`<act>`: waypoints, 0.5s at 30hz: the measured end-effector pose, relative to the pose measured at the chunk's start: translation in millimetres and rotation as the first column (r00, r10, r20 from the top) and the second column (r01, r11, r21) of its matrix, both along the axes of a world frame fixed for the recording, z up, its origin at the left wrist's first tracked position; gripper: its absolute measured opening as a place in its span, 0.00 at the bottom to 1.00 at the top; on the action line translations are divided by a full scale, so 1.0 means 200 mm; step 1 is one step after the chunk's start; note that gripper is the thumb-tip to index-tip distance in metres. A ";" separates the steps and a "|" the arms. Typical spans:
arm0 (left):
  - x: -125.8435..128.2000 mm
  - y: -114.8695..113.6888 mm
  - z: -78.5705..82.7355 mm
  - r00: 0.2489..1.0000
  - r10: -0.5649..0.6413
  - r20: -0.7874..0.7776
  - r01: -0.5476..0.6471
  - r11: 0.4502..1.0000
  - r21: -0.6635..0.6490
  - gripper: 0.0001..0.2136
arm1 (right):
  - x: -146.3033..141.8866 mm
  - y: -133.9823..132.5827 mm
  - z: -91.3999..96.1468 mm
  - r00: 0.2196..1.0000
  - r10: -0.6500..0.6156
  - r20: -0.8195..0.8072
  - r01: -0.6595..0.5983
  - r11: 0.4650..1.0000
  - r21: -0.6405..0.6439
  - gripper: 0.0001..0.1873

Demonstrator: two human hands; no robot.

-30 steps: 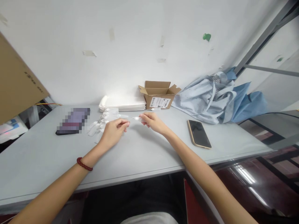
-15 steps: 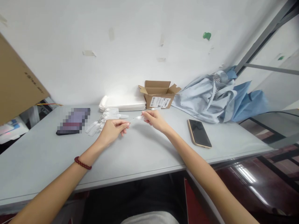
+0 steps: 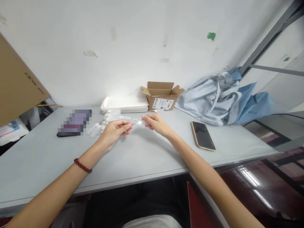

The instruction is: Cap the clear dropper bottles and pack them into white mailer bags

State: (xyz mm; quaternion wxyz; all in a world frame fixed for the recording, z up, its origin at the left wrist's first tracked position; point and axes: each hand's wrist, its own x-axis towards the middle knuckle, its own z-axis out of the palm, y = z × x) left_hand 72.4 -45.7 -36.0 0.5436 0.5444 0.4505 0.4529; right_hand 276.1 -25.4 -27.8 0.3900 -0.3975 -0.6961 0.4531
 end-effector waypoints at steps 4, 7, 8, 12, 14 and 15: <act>-0.01 0.00 -0.01 1.000 -0.017 -0.008 0.017 1.000 0.011 0.11 | 0.00 -0.01 0.01 1.000 -0.006 0.003 0.006 1.000 -0.003 0.24; -0.01 0.00 -0.01 0.999 -0.032 -0.016 0.033 0.999 0.019 0.11 | 0.00 -0.01 0.01 1.000 -0.007 0.004 0.007 1.000 -0.016 0.24; -0.01 0.00 -0.01 0.999 -0.036 -0.018 0.036 0.999 0.020 0.11 | 0.00 -0.01 0.01 1.000 -0.009 0.006 0.009 1.000 -0.019 0.23; 0.00 -0.01 0.00 0.999 -0.043 -0.028 0.043 0.999 0.027 0.10 | -0.01 -0.01 0.01 1.000 -0.004 0.013 0.004 1.000 -0.019 0.23; 0.00 -0.01 0.00 0.998 -0.047 -0.037 0.048 0.998 0.032 0.09 | -0.01 -0.01 0.01 1.000 -0.003 0.018 0.004 1.000 -0.024 0.24; 0.00 -0.01 0.00 0.998 -0.049 -0.043 0.050 0.998 0.034 0.09 | -0.01 -0.01 0.01 1.000 -0.006 0.024 0.007 1.000 -0.026 0.24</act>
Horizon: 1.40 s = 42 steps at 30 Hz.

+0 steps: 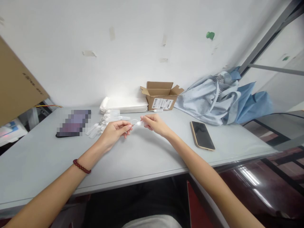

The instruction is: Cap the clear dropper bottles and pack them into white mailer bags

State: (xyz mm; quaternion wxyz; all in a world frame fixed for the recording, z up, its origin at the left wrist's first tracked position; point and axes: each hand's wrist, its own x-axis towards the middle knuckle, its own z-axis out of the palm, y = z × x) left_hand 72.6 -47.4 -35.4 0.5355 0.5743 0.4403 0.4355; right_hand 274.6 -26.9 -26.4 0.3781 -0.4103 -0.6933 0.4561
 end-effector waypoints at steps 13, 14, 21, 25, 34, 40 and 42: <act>0.01 -0.01 -0.02 0.989 0.045 -0.141 -0.034 0.996 0.078 0.10 | -0.03 0.02 -0.08 0.995 -0.042 0.086 0.034 0.995 0.097 0.23; 0.01 -0.02 -0.02 0.988 0.052 -0.149 -0.039 0.996 0.085 0.10 | -0.03 0.02 -0.08 0.995 -0.045 0.088 0.035 0.993 0.110 0.23; 0.02 -0.03 -0.02 0.974 0.078 -0.213 -0.053 0.991 0.122 0.09 | -0.05 0.01 -0.10 0.988 -0.084 0.131 0.062 0.984 0.164 0.22; 0.03 -0.04 -0.02 0.966 0.078 -0.246 -0.045 0.989 0.139 0.09 | -0.05 0.00 -0.10 0.985 -0.089 0.150 0.063 0.983 0.171 0.22; 0.03 -0.05 -0.02 0.960 0.074 -0.270 -0.024 0.983 0.181 0.08 | -0.06 0.00 -0.09 0.976 -0.089 0.200 0.055 0.984 0.170 0.22; 0.03 -0.04 -0.03 0.961 0.063 -0.270 -0.017 0.985 0.170 0.09 | -0.06 0.01 -0.11 0.978 -0.078 0.193 0.047 0.987 0.156 0.22; 0.02 -0.04 -0.02 0.965 0.049 -0.258 -0.010 0.988 0.152 0.09 | -0.06 0.01 -0.11 0.982 -0.072 0.176 0.049 0.990 0.132 0.22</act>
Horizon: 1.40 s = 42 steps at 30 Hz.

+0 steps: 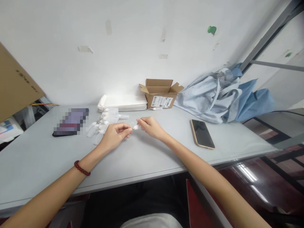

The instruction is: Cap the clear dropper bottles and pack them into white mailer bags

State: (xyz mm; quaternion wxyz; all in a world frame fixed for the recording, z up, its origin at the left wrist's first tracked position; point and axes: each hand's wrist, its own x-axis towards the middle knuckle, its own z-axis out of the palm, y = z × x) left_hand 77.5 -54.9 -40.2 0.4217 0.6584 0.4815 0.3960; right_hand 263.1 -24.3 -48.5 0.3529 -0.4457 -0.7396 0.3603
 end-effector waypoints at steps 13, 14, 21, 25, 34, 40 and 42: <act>-0.04 0.04 0.02 0.974 0.001 0.225 0.034 0.988 -0.151 0.12 | 0.01 -0.01 0.05 0.993 0.029 -0.113 -0.040 0.995 -0.095 0.24; -0.04 0.04 0.02 0.978 -0.004 0.211 0.035 0.988 -0.148 0.12 | 0.01 -0.01 0.05 0.993 0.029 -0.110 -0.039 0.995 -0.095 0.24; -0.05 0.04 0.03 0.998 -0.062 -0.028 0.060 0.995 -0.078 0.11 | 0.01 0.00 0.04 0.994 0.021 -0.106 -0.031 0.995 -0.092 0.23; -0.05 0.05 0.02 0.996 -0.036 -0.083 0.030 0.997 -0.066 0.12 | 0.00 -0.01 0.02 0.996 0.030 -0.089 -0.038 0.995 -0.088 0.23; -0.11 0.09 0.06 0.988 0.121 -0.098 -0.116 0.992 0.056 0.13 | 0.09 0.08 0.02 0.986 -0.026 0.163 0.001 0.988 0.157 0.23; -0.32 0.18 0.09 0.877 0.479 -0.020 -0.457 0.848 0.267 0.10 | 0.34 0.28 -0.06 0.744 -0.409 0.529 0.168 0.880 0.444 0.16; -0.38 0.22 0.07 0.843 0.538 -0.003 -0.518 0.813 0.264 0.11 | 0.40 0.33 -0.09 0.674 -0.449 0.586 0.178 0.870 0.461 0.20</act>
